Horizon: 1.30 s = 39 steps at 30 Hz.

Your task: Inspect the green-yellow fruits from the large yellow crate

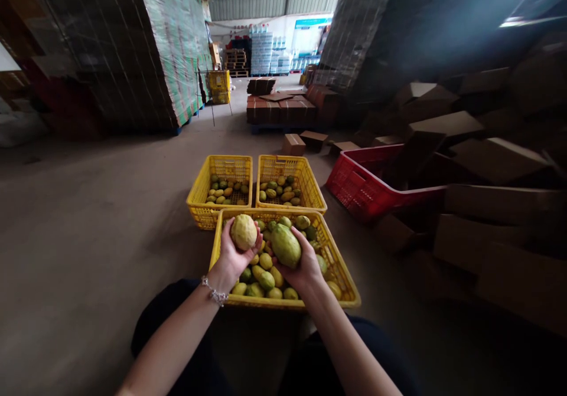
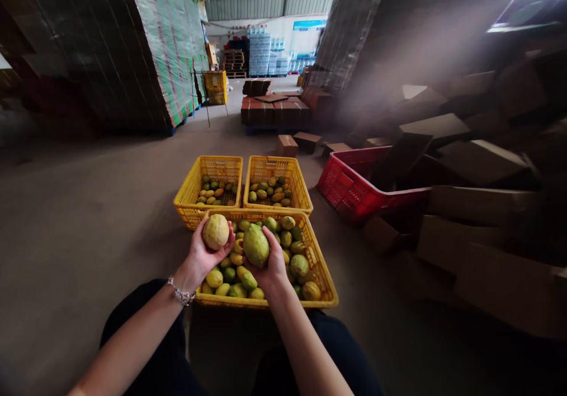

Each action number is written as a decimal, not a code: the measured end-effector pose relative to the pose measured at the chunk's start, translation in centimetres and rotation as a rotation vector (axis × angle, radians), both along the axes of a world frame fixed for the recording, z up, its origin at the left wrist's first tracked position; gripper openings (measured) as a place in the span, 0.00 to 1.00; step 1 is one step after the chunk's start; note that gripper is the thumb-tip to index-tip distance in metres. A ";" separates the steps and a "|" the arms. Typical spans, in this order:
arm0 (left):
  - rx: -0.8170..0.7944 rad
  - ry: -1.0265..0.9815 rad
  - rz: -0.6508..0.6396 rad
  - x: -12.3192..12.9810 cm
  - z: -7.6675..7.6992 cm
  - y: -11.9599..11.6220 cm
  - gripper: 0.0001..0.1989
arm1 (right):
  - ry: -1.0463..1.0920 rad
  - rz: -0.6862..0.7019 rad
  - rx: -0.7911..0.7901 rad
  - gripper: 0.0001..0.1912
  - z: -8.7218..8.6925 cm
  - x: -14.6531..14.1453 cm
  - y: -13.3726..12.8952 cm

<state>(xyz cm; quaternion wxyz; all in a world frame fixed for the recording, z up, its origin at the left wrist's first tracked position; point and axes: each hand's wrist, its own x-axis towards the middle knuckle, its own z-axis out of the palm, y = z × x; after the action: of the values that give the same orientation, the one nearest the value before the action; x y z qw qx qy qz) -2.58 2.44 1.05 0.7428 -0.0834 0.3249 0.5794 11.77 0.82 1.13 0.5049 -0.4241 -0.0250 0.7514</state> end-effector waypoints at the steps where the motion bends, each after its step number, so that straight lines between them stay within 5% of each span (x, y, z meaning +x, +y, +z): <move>1: -0.014 0.016 -0.018 0.0 -0.1 0.0 0.15 | -0.007 0.003 0.000 0.14 0.0 0.0 0.0; 12: -0.090 0.056 -0.086 0.2 -0.5 0.5 0.20 | 0.114 0.017 0.090 0.11 -0.2 0.4 0.1; 21: -0.065 0.111 0.015 0.1 0.2 0.1 0.11 | 0.020 -0.056 0.049 0.02 0.6 -0.1 -0.2; 25: -0.054 0.154 0.013 0.2 -0.2 0.1 0.15 | 0.013 -0.061 -0.009 0.01 0.6 -0.2 -0.1; 34: -0.055 0.033 -0.106 0.3 0.4 0.0 0.20 | 0.119 0.002 0.040 0.15 -0.4 0.2 0.3; 39: -0.070 0.000 -0.070 0.1 0.4 0.1 0.24 | 0.155 0.006 0.066 0.19 -0.2 0.4 0.3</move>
<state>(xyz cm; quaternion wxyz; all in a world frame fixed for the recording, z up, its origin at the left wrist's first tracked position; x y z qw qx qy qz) -2.46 2.51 1.43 0.7593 -0.0980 0.3478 0.5412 12.20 1.16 0.88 0.5167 -0.3477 -0.0120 0.7823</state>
